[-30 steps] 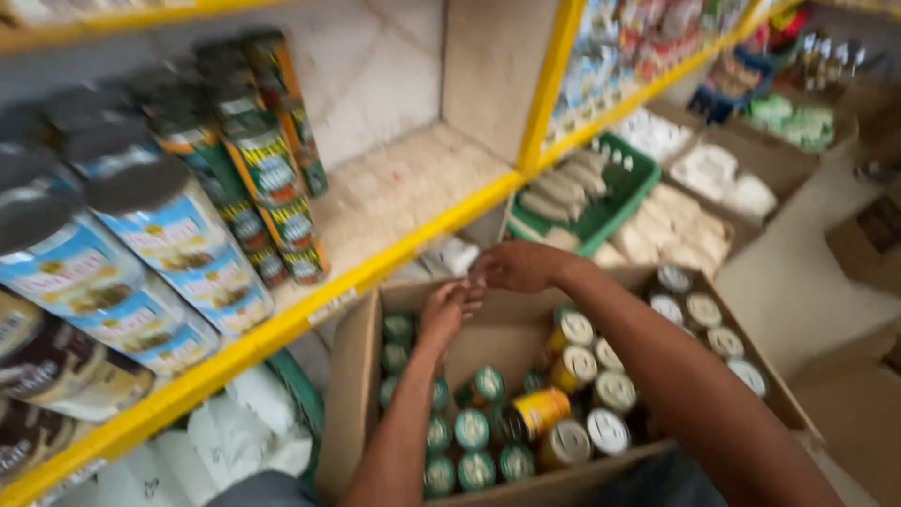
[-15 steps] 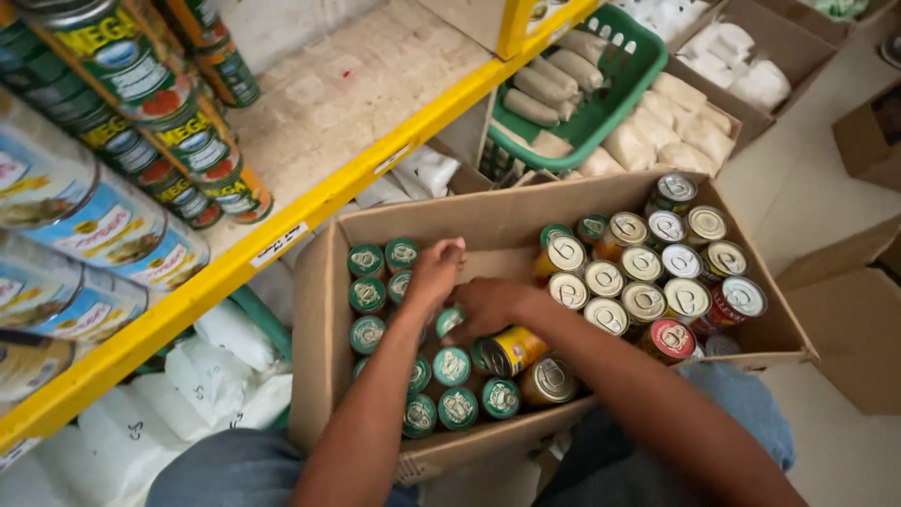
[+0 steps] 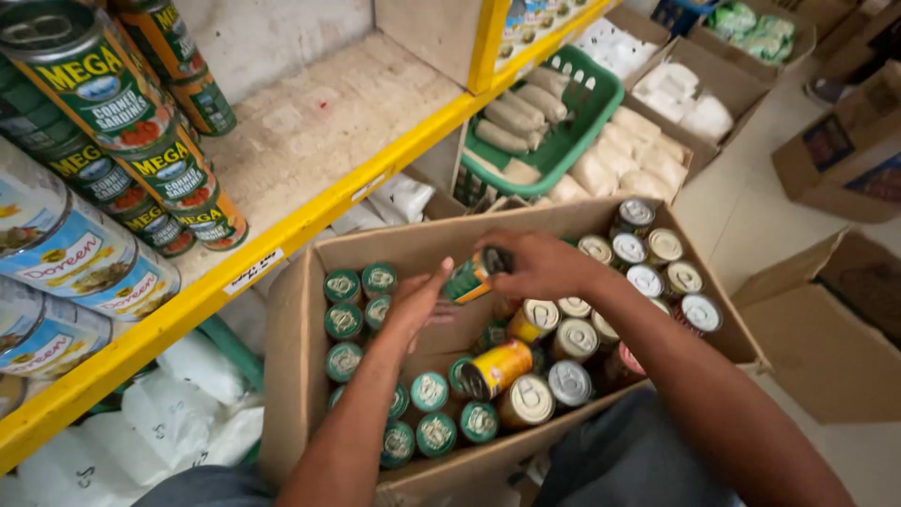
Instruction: Organizing and stocking canned goods on grocery store shelves.
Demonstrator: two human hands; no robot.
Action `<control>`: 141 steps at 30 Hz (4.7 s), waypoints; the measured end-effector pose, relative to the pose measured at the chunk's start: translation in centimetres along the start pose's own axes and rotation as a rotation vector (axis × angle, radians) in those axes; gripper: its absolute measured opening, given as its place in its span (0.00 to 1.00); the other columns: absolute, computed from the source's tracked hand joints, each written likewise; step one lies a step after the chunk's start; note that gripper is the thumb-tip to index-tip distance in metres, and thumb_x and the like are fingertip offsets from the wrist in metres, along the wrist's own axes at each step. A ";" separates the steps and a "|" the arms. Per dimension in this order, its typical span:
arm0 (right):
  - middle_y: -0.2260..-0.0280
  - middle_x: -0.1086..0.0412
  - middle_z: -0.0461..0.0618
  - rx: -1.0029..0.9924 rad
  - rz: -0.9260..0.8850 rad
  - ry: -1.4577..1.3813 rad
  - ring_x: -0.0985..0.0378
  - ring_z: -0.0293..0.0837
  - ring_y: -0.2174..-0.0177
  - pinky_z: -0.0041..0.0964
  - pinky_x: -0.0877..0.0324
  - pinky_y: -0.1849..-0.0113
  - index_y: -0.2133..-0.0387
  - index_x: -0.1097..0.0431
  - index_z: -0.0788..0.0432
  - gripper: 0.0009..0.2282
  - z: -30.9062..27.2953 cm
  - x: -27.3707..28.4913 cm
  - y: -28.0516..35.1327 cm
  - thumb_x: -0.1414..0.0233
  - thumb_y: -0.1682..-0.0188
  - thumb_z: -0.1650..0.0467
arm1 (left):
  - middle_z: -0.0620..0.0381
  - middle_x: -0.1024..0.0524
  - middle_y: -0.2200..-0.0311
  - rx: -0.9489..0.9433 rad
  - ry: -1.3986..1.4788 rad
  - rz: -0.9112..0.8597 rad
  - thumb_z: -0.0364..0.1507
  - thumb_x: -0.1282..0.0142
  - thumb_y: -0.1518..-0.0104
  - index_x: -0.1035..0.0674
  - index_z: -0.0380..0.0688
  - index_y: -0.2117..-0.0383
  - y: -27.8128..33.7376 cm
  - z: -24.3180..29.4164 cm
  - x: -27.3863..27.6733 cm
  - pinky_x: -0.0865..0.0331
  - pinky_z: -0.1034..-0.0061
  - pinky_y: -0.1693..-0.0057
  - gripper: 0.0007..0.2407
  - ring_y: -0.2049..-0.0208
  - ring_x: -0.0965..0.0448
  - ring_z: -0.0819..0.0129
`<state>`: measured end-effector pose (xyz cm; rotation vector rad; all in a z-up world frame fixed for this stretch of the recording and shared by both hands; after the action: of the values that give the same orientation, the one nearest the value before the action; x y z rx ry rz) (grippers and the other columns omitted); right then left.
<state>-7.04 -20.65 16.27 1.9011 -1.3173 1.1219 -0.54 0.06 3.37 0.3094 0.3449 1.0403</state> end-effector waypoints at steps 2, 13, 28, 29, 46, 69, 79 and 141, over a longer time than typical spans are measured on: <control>0.60 0.23 0.61 -0.095 0.053 -0.044 0.19 0.56 0.63 0.48 0.26 0.60 0.46 0.32 0.59 0.26 -0.6 0.5 0.8 0.41 0.58 0.61 | 0.47 0.18 0.62 0.059 0.175 -0.067 0.46 0.47 0.40 0.21 0.35 0.55 0.8 0.9 -0.4 0.21 0.66 0.54 0.23 0.64 0.16 0.61; 0.57 0.23 0.60 -0.093 0.097 -0.065 0.18 0.54 0.63 0.47 0.25 0.60 0.42 0.35 0.57 0.31 -0.9 -2.1 1.6 0.39 0.57 0.56 | 0.49 0.18 0.60 -0.063 0.323 -0.170 0.38 0.38 0.43 0.23 0.36 0.54 -1.3 -2.8 -0.2 0.22 0.68 0.52 0.19 0.61 0.16 0.61; 0.70 0.23 0.61 -0.195 -0.076 0.072 0.19 0.59 0.67 0.53 0.26 0.62 0.45 0.34 0.53 0.28 -3.4 -1.8 1.3 0.42 0.57 0.55 | 0.52 0.18 0.62 0.034 0.240 -0.073 0.40 0.39 0.44 0.23 0.42 0.54 -0.8 -2.9 -0.2 0.23 0.68 0.53 0.18 0.64 0.17 0.63; 0.69 0.23 0.61 -0.163 -0.048 0.074 0.19 0.60 0.67 0.53 0.27 0.62 0.45 0.34 0.53 0.27 -3.2 -1.9 1.4 0.41 0.56 0.55 | 0.52 0.18 0.62 0.031 0.243 -0.076 0.40 0.39 0.44 0.23 0.42 0.54 -0.8 -2.9 -0.2 0.23 0.69 0.53 0.18 0.64 0.17 0.64; 0.61 0.26 0.47 -0.079 0.240 -0.585 0.23 0.37 0.63 0.33 0.25 0.62 0.39 0.40 0.60 0.29 -0.7 -3.7 0.3 0.36 0.54 0.72 | 0.59 0.23 0.76 0.037 0.343 -0.013 0.58 0.51 0.43 0.21 0.43 0.63 1.6 0.8 -0.5 0.38 0.78 0.70 0.27 0.78 0.31 0.75; 0.56 0.25 0.52 0.150 0.501 -0.802 0.21 0.41 0.61 0.37 0.25 0.61 0.45 0.35 0.62 0.22 -7.7 -0.8 -20.5 0.38 0.52 0.74 | 0.53 0.20 0.52 -0.757 1.033 0.007 0.28 0.45 0.38 0.25 0.40 0.47 -0.3 10.8 7.5 0.30 0.68 0.41 0.14 0.48 0.21 0.64; 0.62 0.21 0.62 0.051 0.424 -0.610 0.19 0.43 0.72 0.38 0.25 0.71 0.49 0.30 0.61 0.21 -12.3 -2.0 -33.6 0.37 0.57 0.74 | 0.55 0.26 0.44 -0.995 1.127 0.326 0.25 0.54 0.39 0.28 0.38 0.41 -6.9 15.6 13.9 0.35 0.72 0.38 0.18 0.41 0.28 0.66; 0.57 0.23 0.55 -0.212 -0.675 0.651 0.19 0.54 0.57 0.55 0.24 0.57 0.58 0.22 0.54 0.17 3.9 -14.3 -4.2 0.42 0.57 0.59 | 0.36 0.21 0.55 -0.115 -0.686 0.016 0.30 0.47 0.46 0.18 0.40 0.58 -3.4 -7.4 -1.2 0.29 0.58 0.45 0.12 0.50 0.22 0.42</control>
<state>-4.31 -15.68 1.96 1.4509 -0.3695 1.0425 -1.55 -1.95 -4.51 0.5413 -0.3334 0.9046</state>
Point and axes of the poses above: each hand's wrist, its own y-axis away from the middle knuckle, its own x-axis out of the back of the hand, z = x × y, the point moved 1 cm from there along -y, towards the middle knuckle
